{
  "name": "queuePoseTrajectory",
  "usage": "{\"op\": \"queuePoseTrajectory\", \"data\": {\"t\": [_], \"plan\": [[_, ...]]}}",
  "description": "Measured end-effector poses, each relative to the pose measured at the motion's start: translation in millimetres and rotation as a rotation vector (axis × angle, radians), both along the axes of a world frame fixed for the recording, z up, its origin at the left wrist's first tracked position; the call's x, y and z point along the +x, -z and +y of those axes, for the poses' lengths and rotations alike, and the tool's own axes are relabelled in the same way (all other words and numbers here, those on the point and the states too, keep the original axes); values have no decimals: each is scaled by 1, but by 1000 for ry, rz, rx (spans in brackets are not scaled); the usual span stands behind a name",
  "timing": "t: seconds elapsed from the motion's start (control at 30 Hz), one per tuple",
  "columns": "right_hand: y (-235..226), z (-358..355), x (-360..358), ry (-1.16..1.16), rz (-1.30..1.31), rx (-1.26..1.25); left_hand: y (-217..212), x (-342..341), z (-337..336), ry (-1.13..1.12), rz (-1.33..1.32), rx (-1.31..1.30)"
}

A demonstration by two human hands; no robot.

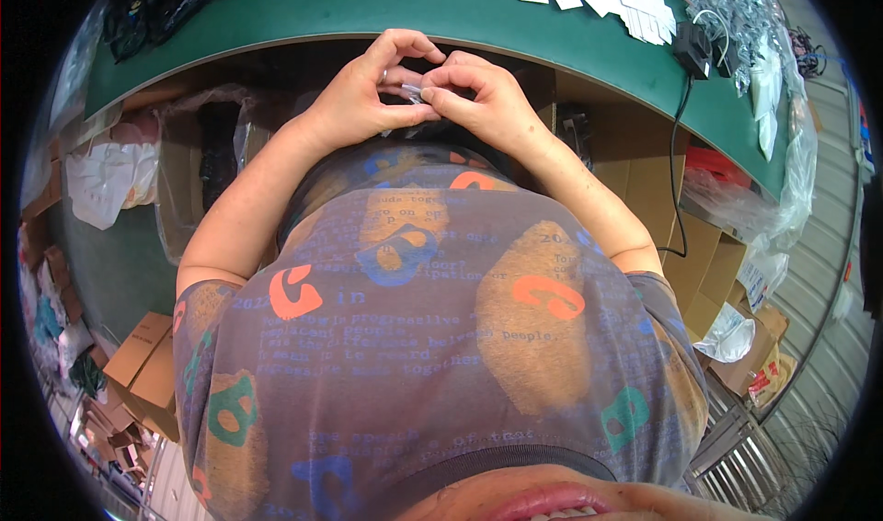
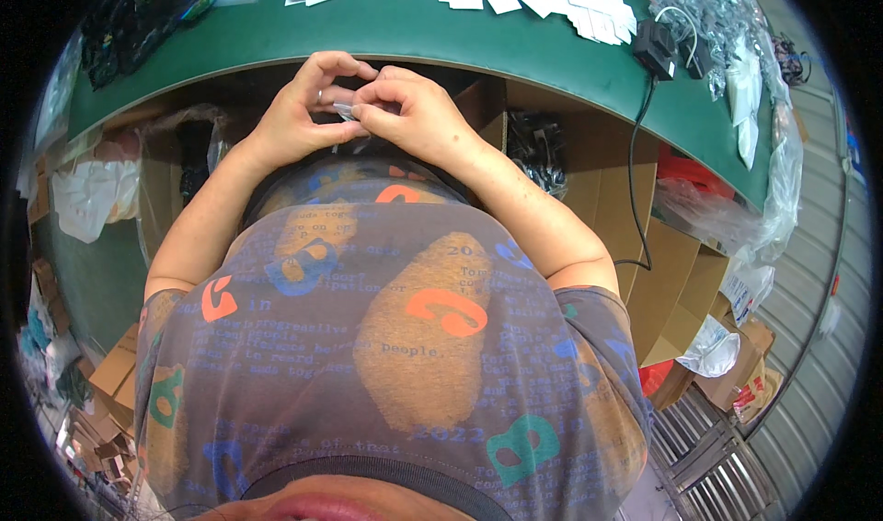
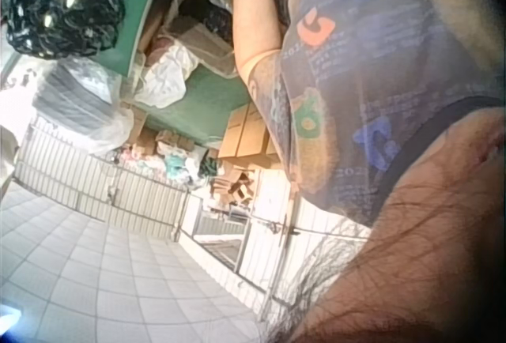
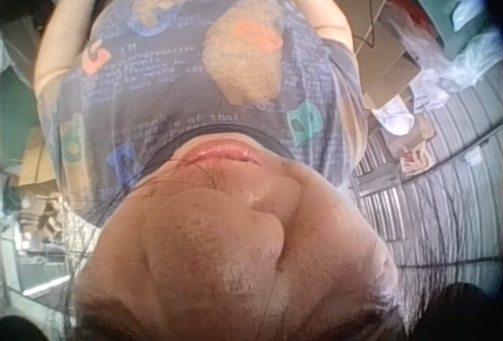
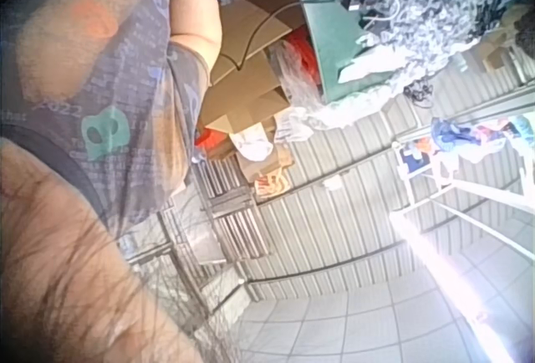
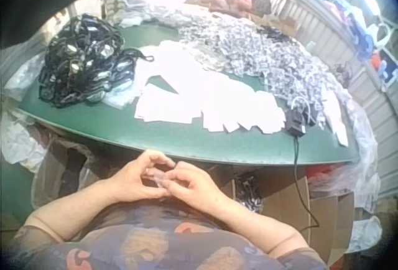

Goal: Package swim goggles into individual plastic bags along with instruction manuals.

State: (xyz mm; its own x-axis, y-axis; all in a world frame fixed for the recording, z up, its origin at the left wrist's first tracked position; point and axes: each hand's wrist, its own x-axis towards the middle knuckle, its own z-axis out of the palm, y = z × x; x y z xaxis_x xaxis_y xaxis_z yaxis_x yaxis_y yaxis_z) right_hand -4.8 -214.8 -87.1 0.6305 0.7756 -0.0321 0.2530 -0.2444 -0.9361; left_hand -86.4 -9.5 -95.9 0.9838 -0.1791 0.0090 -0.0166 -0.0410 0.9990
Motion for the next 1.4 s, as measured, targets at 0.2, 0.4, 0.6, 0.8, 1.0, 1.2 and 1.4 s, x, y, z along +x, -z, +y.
{"op": "queuePoseTrajectory", "data": {"t": [0.2, 0.4, 0.6, 0.8, 1.0, 1.2, 1.4], "plan": [[0, 1, -1, 7, 0, 4, 3, 0, -1, -9, 4, -19], [-3, 6, 2, -58, 13, -132, 8, -3, -2, -22, -1, 39], [-4, 11, -4, -90, -145, -197, 21, -13, -10, -35, -16, 139], [12, 14, -4, -65, -264, -150, 11, -12, -10, -46, -2, 131], [10, -15, 3, -79, -331, -141, 1, -17, 9, -69, 32, 74], [1, -16, -2, -160, -407, 49, -13, -10, 11, 67, -120, 310], [-37, -10, -13, -332, -691, -46, -32, -19, 18, 140, -210, 466]]}}
